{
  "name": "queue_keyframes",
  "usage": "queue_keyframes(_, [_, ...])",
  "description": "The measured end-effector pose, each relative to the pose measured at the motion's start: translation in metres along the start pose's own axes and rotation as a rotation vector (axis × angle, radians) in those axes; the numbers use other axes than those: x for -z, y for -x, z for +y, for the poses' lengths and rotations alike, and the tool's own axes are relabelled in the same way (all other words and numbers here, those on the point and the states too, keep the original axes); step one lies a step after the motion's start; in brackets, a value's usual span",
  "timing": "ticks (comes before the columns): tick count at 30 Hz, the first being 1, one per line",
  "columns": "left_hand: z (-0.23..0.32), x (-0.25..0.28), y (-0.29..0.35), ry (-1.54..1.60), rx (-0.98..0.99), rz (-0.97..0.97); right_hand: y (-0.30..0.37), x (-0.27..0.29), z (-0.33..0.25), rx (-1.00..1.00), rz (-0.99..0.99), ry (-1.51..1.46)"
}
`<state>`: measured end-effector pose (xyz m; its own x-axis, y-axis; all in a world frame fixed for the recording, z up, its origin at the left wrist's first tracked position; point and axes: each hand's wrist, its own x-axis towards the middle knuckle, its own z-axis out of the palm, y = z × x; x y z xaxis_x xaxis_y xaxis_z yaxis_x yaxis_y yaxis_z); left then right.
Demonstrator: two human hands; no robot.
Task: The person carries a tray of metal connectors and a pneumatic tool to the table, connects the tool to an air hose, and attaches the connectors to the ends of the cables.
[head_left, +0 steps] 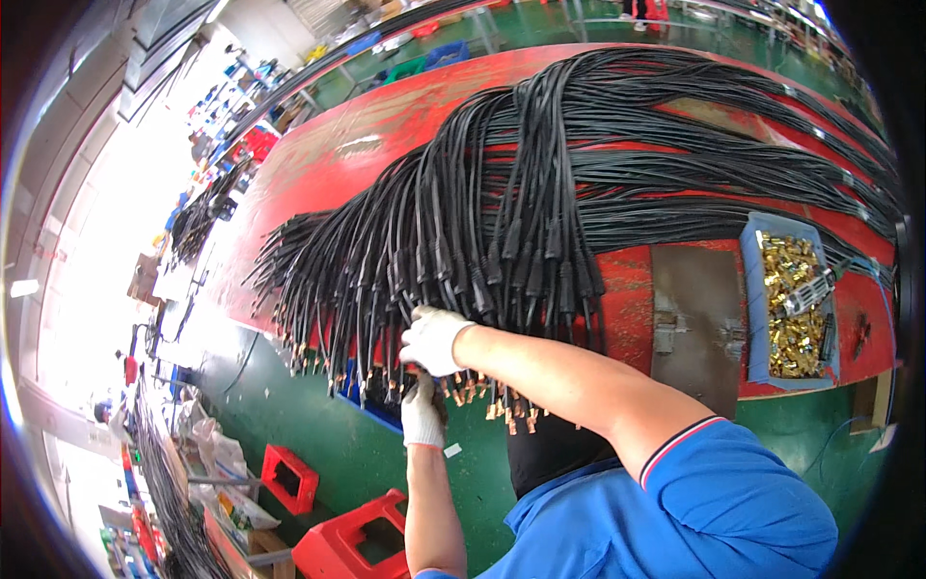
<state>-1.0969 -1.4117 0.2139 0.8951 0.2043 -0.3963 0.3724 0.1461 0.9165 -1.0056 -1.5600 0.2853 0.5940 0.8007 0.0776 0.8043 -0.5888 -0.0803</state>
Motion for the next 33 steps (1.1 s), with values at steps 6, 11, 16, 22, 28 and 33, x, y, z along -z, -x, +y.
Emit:
queue_keyframes(6, [-0.016, 0.011, 0.028, -0.158, 0.079, 0.039, 0.005, -0.009, 0.005, 0.026, 0.042, -0.034])
queue_keyframes(11, [-0.069, 0.079, 0.081, 0.307, 0.244, 0.063, -0.005, 0.004, 0.002, 0.058, 0.026, 0.034])
queue_keyframes(16, [-0.047, 0.094, 0.06, 0.453, 0.238, 0.112, -0.002, -0.015, 0.015, 0.082, 0.264, 0.041])
queue_keyframes(22, [0.008, 0.058, 0.014, 0.174, 0.044, 0.244, -0.005, -0.013, 0.008, 0.083, 0.165, 0.108])
queue_keyframes(28, [-0.012, 0.072, -0.035, 0.086, -0.006, 0.033, -0.006, -0.011, 0.002, 0.1, 0.254, -0.005])
queue_keyframes(33, [-0.008, 0.042, -0.016, -0.34, -0.161, 0.018, 0.003, -0.011, 0.016, 0.112, 0.182, 0.037])
